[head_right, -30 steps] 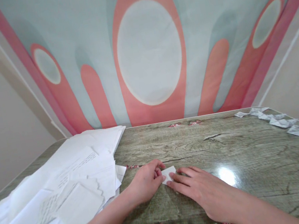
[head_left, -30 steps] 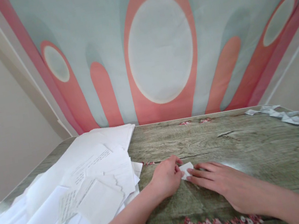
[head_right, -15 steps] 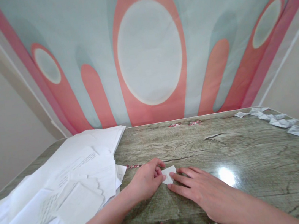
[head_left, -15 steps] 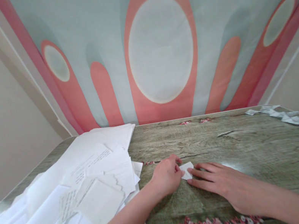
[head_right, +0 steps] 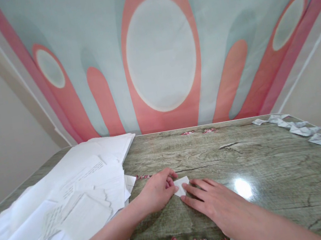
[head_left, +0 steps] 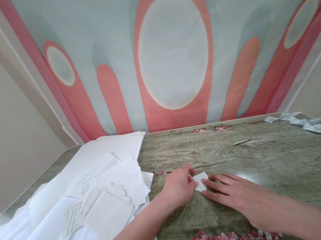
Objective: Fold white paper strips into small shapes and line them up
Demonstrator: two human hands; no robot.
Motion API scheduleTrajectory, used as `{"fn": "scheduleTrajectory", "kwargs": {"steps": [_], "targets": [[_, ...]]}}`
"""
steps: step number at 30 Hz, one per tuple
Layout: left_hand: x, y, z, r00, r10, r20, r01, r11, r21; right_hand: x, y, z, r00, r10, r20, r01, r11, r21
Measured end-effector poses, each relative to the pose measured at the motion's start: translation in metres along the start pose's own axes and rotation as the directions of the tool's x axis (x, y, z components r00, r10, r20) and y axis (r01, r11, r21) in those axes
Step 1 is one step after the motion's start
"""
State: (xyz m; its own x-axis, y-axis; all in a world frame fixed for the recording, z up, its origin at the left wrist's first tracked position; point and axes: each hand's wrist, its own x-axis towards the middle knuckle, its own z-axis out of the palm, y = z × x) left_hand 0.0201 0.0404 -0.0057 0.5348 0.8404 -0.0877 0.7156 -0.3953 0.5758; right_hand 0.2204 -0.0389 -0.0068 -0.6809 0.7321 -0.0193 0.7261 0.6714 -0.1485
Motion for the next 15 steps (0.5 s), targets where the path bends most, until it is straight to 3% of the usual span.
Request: {"fn": "scheduleTrajectory", "kwargs": {"steps": [11,15], "targets": [[-0.0007,-0.0002,0.0011,1.000,0.020,-0.008,-0.020,1.000,-0.016,0.0034,-0.0047,-0.0010,0.997,0.054,0.063,-0.056,0.998,0.039],[-0.0021,-0.0044,-0.0009,0.997,0.054,-0.058,-0.054,0.999,0.003,0.0039,-0.0040,-0.0003,0.994,0.062,0.088,-0.066,0.997,0.047]]}}
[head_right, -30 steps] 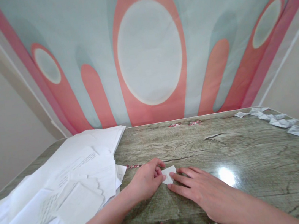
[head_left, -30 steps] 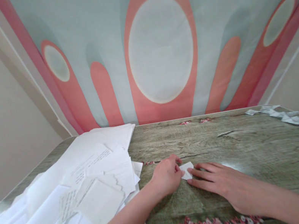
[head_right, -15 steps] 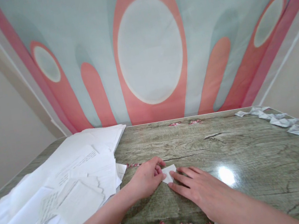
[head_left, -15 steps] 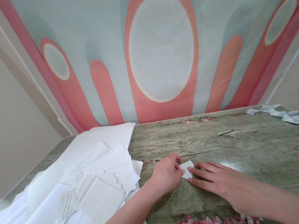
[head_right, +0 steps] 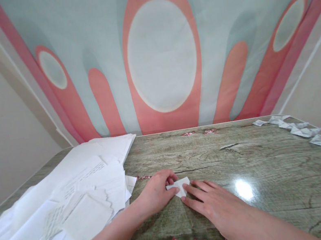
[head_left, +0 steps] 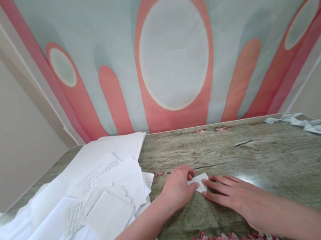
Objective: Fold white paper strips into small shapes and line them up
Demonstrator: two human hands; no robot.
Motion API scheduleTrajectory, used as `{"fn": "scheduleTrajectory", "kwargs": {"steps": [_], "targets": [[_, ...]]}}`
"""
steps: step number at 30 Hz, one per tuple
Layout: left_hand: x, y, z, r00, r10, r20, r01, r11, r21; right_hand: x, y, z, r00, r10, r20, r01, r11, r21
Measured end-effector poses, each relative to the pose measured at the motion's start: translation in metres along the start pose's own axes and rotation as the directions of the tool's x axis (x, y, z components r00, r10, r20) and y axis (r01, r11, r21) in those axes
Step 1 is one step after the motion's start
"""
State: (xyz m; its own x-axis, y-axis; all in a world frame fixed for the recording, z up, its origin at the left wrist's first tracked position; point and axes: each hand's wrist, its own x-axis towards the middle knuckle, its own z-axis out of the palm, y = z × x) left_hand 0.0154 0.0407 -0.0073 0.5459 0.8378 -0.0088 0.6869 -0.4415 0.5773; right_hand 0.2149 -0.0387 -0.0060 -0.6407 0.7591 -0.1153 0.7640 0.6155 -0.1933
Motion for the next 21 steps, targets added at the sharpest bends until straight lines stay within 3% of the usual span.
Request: {"fn": "scheduleTrajectory", "kwargs": {"steps": [4,9,21], "targets": [[-0.003,-0.006,0.002,0.994,0.046,-0.103,-0.038,0.996,0.081,0.001,0.000,0.001,1.000,0.004,0.021,-0.004,1.000,-0.005],[-0.006,-0.006,0.005,0.986,0.009,-0.168,0.021,0.984,0.174,0.001,0.001,0.002,1.000,0.005,0.021,-0.005,1.000,0.002],[0.001,-0.016,-0.001,0.991,-0.058,-0.123,0.093,0.950,0.297,0.001,0.000,0.004,1.000,0.023,0.011,-0.023,1.000,0.019]]}}
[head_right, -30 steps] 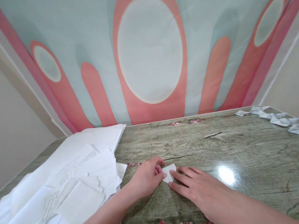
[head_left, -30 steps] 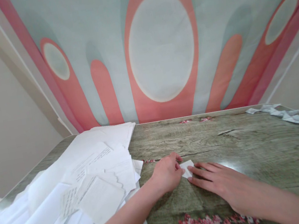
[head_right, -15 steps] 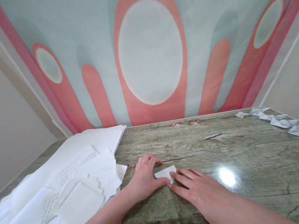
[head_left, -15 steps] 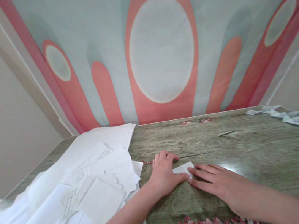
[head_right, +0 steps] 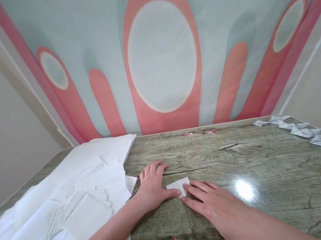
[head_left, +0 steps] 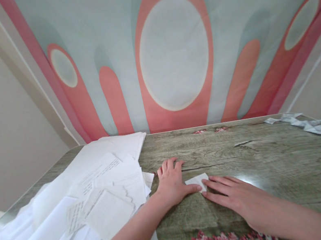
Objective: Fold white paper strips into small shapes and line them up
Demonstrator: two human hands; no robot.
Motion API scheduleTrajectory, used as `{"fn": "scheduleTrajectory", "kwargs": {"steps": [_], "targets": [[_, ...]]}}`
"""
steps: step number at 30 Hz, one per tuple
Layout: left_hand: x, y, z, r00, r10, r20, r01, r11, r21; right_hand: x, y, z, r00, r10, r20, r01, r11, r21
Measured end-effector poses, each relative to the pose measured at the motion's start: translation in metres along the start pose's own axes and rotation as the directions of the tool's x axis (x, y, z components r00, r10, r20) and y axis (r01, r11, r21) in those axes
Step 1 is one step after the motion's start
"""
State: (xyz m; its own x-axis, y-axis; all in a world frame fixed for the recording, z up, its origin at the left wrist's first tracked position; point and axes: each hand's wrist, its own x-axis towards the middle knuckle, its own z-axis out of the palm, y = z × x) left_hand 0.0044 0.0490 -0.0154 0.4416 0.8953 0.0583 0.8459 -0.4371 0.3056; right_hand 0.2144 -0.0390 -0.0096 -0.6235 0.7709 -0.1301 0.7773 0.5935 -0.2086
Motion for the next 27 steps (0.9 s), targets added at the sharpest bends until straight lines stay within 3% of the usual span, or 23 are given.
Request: {"fn": "scheduleTrajectory", "kwargs": {"steps": [9,19,27], "targets": [[0.001,-0.009,-0.014,0.999,-0.015,0.044,0.014,1.000,0.024,-0.001,-0.001,0.000,0.998,-0.007,-0.067,0.009,0.999,0.033],[-0.010,0.009,-0.007,0.999,0.047,-0.002,-0.047,0.989,-0.139,0.003,-0.005,0.001,0.992,-0.021,-0.124,0.009,0.995,-0.098],[-0.009,0.007,0.001,0.998,0.046,-0.045,-0.053,0.984,-0.171,0.009,-0.005,0.022,0.924,-0.065,-0.377,0.024,0.994,-0.111]]}}
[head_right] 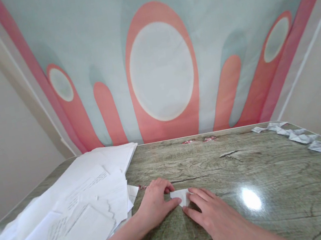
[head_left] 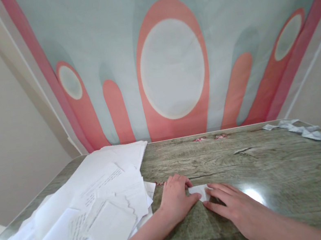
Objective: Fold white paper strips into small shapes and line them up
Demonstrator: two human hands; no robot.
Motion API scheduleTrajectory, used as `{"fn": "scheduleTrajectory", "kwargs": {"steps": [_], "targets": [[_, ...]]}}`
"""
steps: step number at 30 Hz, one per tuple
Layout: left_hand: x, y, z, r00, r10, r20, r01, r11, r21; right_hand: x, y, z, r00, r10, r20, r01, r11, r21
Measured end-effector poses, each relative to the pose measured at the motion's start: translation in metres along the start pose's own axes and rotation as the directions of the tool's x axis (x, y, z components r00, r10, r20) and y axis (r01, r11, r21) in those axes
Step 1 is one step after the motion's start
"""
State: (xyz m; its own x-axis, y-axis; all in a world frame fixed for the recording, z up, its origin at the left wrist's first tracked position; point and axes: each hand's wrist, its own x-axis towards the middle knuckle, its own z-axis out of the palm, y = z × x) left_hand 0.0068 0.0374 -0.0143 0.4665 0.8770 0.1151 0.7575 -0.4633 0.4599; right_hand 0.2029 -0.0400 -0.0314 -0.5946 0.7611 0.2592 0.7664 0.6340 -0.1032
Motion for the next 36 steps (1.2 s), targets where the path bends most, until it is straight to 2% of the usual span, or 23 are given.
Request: {"fn": "scheduleTrajectory", "kwargs": {"steps": [4,11,24,30,36], "targets": [[0.000,-0.004,0.002,1.000,0.011,-0.008,-0.011,0.999,-0.052,0.002,0.002,0.003,0.998,0.014,-0.065,-0.010,0.998,0.057],[0.001,-0.004,0.000,1.000,0.015,-0.004,-0.016,0.995,-0.094,0.008,0.006,-0.001,0.998,0.031,-0.047,-0.022,0.984,0.177],[0.005,-0.005,-0.004,0.999,0.032,0.041,-0.029,0.996,-0.085,0.013,0.009,-0.006,0.997,0.083,-0.009,-0.078,0.964,0.253],[0.006,-0.006,-0.005,0.992,0.104,0.076,-0.095,0.990,-0.109,0.016,0.009,-0.006,0.996,0.084,-0.001,-0.082,0.973,0.216],[0.007,-0.003,-0.006,0.994,0.064,0.086,-0.055,0.994,-0.096,0.017,0.009,-0.006,0.997,0.070,-0.036,-0.062,0.978,0.199]]}}
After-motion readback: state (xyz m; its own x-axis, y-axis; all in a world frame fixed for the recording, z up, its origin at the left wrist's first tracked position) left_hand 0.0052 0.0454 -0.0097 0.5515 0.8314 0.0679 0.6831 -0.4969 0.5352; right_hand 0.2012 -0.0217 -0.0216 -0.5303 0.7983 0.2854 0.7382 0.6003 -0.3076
